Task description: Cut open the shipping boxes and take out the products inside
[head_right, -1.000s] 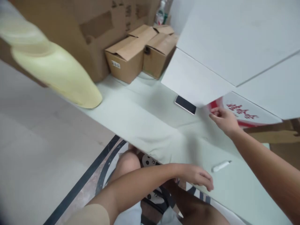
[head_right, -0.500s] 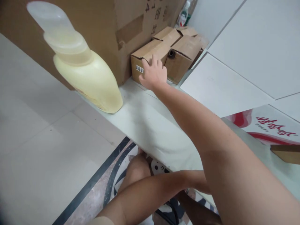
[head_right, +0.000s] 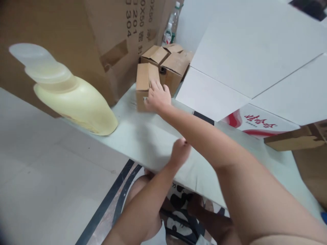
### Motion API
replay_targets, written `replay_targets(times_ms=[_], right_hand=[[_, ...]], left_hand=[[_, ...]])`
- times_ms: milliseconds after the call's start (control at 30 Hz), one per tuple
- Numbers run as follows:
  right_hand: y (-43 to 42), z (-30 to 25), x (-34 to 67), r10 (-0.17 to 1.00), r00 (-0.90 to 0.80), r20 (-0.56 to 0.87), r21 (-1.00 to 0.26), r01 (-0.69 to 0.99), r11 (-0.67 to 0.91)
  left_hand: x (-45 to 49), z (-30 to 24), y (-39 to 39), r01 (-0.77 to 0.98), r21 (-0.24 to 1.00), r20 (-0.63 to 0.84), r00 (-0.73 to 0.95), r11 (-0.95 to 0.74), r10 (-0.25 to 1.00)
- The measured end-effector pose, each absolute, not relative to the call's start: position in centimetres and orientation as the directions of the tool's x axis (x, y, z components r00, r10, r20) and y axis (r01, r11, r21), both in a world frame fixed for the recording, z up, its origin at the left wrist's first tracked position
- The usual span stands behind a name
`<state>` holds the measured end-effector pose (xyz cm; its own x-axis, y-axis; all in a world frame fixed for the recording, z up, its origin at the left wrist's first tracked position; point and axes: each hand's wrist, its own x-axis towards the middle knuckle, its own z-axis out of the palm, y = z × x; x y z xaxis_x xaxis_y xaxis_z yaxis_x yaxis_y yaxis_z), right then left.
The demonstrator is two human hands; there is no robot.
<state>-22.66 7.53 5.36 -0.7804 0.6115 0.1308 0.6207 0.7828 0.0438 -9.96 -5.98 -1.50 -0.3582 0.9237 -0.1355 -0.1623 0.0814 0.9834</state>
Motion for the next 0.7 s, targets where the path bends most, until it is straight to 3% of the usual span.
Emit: replay_targets(times_ms=[133,233,300,333,400,500,600,700], right_hand=[[6.7,4.9,-9.3,0.625,-0.763,0.161,0.057,0.640,0.766],[6.2,3.7,1.7,0.642,-0.719,0.268,-0.024,0.661,0.750],[5.4,2.6,8.6,0.619,-0.710,0.336,-0.135,0.614,0.778],[4.7,2.1,11.7,0.608,-0.705,0.366,-0.184,0.585,0.790],[3.1,1.1,16.8,0.623,-0.665,0.412,-0.298,0.547,0.782],[0.5,0.0,21.8,0.750,-0.532,0.394,-0.527,0.538,0.658],[-1.2,-1.0,24.7,0.928,-0.235,0.290,-0.698,0.612,0.373],[-1.7,-2.1,27.1,0.970,0.191,0.150,-0.671,0.740,-0.042]], left_hand=[[-12.5,-2.0,-6.2,-0.060,0.990,0.060,-0.645,-0.128,0.762],[-13.8,-2.6,-5.6,0.214,0.912,0.359,-0.829,-0.350,0.428],[-14.1,-3.1,-4.6,0.296,0.875,0.424,-0.851,-0.384,0.309],[-14.1,-3.3,-4.0,0.260,0.885,0.405,-0.840,-0.387,0.361],[-13.7,-3.6,-2.7,0.091,0.917,0.329,-0.724,-0.389,0.606],[-12.6,-3.6,-1.4,-0.228,0.931,0.217,-0.279,-0.284,0.935],[-11.6,-3.1,-0.9,-0.383,0.916,0.169,0.094,-0.121,0.981],[-10.9,-2.8,-0.7,-0.307,0.948,0.146,0.199,-0.080,0.969]])
